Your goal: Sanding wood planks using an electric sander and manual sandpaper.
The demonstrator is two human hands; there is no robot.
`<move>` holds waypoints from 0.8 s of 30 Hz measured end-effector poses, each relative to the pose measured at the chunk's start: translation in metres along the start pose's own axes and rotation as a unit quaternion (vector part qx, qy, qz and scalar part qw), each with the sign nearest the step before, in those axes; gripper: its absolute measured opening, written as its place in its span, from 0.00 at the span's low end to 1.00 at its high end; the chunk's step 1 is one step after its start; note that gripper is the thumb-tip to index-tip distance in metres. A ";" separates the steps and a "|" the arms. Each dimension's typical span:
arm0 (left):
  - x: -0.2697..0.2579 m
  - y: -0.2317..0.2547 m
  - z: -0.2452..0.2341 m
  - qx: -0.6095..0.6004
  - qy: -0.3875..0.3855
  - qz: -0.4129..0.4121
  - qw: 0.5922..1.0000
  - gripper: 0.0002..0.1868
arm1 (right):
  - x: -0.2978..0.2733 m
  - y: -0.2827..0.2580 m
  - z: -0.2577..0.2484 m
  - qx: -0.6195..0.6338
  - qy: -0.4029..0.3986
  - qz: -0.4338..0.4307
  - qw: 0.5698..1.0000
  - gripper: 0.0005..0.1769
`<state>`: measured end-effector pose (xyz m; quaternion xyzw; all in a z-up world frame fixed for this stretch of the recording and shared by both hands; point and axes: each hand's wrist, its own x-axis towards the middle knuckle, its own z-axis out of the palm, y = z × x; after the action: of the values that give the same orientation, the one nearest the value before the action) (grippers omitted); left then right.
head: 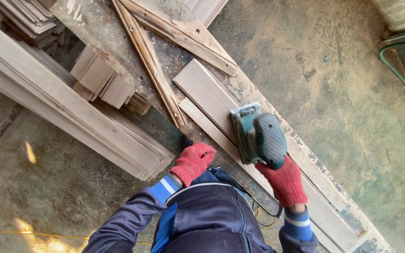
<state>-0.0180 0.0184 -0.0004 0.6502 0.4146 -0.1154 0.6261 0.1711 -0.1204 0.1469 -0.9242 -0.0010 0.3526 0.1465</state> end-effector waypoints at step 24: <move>0.014 -0.016 0.004 0.027 -0.015 0.038 0.999 0.14 | 0.000 -0.077 0.007 -0.103 -0.030 -0.091 0.990 0.34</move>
<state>-0.0187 0.0179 -0.0216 0.6807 0.3768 -0.1126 0.6181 0.1746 -0.0449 0.1632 -0.9192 -0.1260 0.3637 0.0824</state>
